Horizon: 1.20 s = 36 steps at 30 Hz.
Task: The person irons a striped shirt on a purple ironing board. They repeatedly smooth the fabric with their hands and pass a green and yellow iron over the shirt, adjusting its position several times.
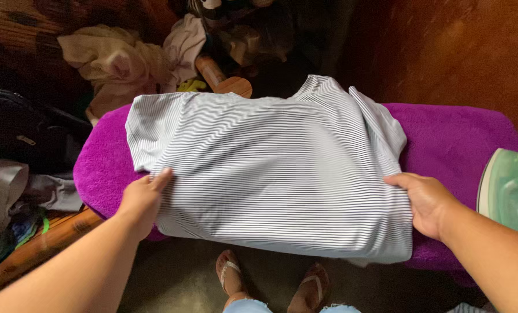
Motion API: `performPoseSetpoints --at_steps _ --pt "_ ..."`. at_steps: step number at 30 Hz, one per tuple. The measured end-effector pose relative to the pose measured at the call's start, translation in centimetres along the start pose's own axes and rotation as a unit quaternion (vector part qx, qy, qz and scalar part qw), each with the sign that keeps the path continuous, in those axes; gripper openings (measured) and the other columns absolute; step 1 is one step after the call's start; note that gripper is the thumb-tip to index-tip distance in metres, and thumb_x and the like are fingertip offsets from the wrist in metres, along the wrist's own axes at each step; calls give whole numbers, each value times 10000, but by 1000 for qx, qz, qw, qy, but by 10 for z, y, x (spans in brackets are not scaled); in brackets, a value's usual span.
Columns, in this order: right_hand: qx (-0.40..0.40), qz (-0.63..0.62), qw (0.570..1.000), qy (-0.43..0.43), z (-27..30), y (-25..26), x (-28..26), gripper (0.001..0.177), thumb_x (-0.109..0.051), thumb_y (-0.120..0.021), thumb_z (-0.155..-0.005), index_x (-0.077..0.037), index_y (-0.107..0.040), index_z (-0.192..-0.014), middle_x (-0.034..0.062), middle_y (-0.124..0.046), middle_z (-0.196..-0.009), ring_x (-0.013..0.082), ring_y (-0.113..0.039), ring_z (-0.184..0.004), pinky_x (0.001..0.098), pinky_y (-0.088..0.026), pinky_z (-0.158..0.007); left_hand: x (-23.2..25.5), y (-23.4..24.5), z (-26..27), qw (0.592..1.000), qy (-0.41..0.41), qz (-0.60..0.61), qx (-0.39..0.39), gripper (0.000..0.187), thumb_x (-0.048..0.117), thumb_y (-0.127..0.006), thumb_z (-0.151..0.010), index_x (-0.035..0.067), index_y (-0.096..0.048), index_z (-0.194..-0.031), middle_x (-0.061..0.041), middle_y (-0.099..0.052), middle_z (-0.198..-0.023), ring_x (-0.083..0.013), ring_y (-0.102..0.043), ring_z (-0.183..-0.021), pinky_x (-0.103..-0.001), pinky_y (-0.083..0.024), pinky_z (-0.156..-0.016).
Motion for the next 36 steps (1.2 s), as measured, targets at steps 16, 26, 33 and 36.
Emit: performPoseSetpoints --at_steps 16,26,33,36 --pt "137 239 961 39 3 27 37 470 -277 -736 -934 106 -675 -1199 263 -698 -1139 365 -656 -1023 482 -550 -933 49 3 -7 861 -138 -451 189 803 293 -793 -828 91 -408 -1503 -168 -475 -1460 -383 -508 -1305 -592 -461 -976" --pt "143 34 982 122 1 51 26 367 -40 -698 -855 78 -578 -1180 209 -699 -1079 333 -732 -843 467 -625 -654 71 -337 137 701 -441 -442 -344 570 -96 -366 -924 115 -511 -1434 -98 -341 -1621 -306 -284 -1516 -406 -234 -1243" --pt "221 93 968 73 41 64 52 434 14 -687 -864 38 -455 -1230 195 -647 -1007 322 -720 -658 426 -604 -485 71 -376 177 416 -469 -719 -300 708 142 -484 -1022 -16 -111 -1602 -212 102 -1713 -430 111 -1574 -630 -18 -1215" --pt "202 120 972 18 48 68 46 542 0 -722 -831 -9 -405 -1270 182 -654 -933 289 -691 -603 419 -572 -461 88 -400 191 493 -451 -667 -330 824 439 -436 -1056 73 41 -1619 -217 141 -1672 -444 126 -1531 -627 55 -1223"
Point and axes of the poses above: each hand's wrist, its own z-axis away from the middle knuckle, its own y-axis out of the back of the hand, x = y × z, the point moved 8 cm from there along -z, towards the middle knuckle
